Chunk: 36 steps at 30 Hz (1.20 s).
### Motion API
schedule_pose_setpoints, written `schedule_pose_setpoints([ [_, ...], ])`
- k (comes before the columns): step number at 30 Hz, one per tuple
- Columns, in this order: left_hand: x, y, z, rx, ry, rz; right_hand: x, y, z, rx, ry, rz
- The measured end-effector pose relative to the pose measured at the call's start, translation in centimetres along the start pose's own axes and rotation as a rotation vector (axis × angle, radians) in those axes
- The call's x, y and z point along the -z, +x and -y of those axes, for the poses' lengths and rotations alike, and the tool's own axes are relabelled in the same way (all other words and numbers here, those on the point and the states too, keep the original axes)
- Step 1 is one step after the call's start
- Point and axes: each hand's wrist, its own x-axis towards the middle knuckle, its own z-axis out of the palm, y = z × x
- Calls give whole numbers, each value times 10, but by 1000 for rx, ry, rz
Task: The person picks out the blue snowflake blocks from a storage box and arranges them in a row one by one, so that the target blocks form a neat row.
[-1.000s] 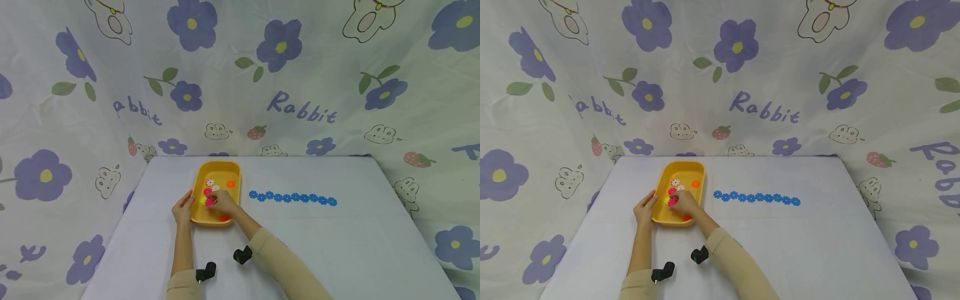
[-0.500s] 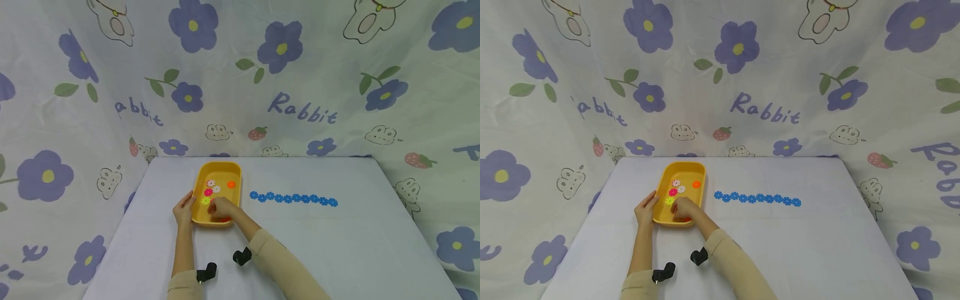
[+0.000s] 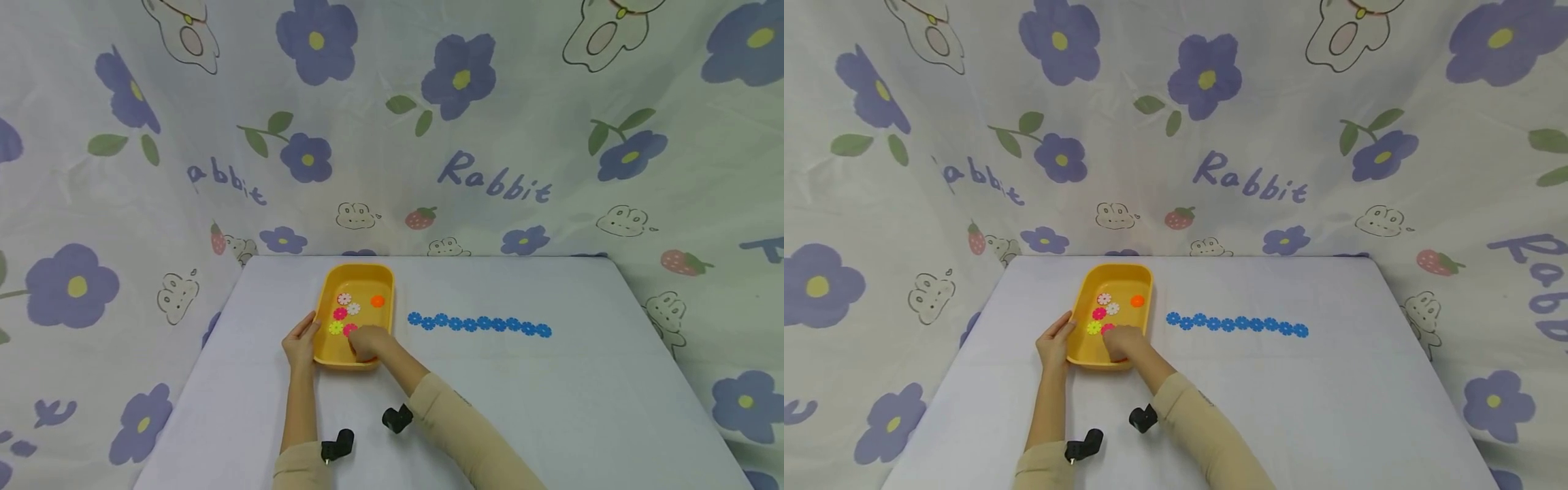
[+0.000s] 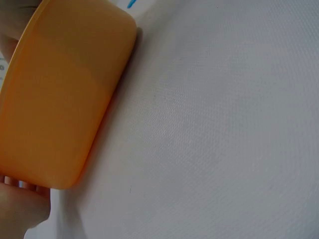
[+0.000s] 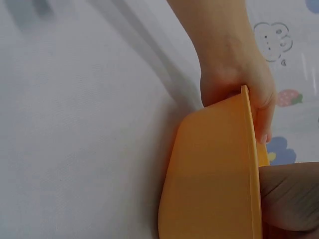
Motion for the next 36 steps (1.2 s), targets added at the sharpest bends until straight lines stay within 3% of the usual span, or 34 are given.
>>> schedule_pose_setpoints([
  [2, -1, 0, 0, 2, 7, -2, 0, -1, 1, 15, 23, 28],
  [5, -1, 0, -1, 4, 19, 2, -2, 0, -2, 83, 147, 22],
  [10, 0, -1, -2, 3, 9, -4, -14, 12, -3, 215, 340, -62],
  [14, -1, -1, -2, -14, -7, -4, -22, 20, 3, 250, 449, -133],
  [20, 1, -1, -1, -1, 22, 0, -25, 25, 10, 231, 608, -134],
  [28, 1, -1, -1, 19, 56, 2, -26, 23, 8, 245, 595, -116],
  [33, 0, -2, -1, 14, 36, 7, -25, 21, 4, 194, 658, -153],
  [36, 0, -2, 0, 6, 1, -3, -25, 21, 2, 129, 795, -198],
])
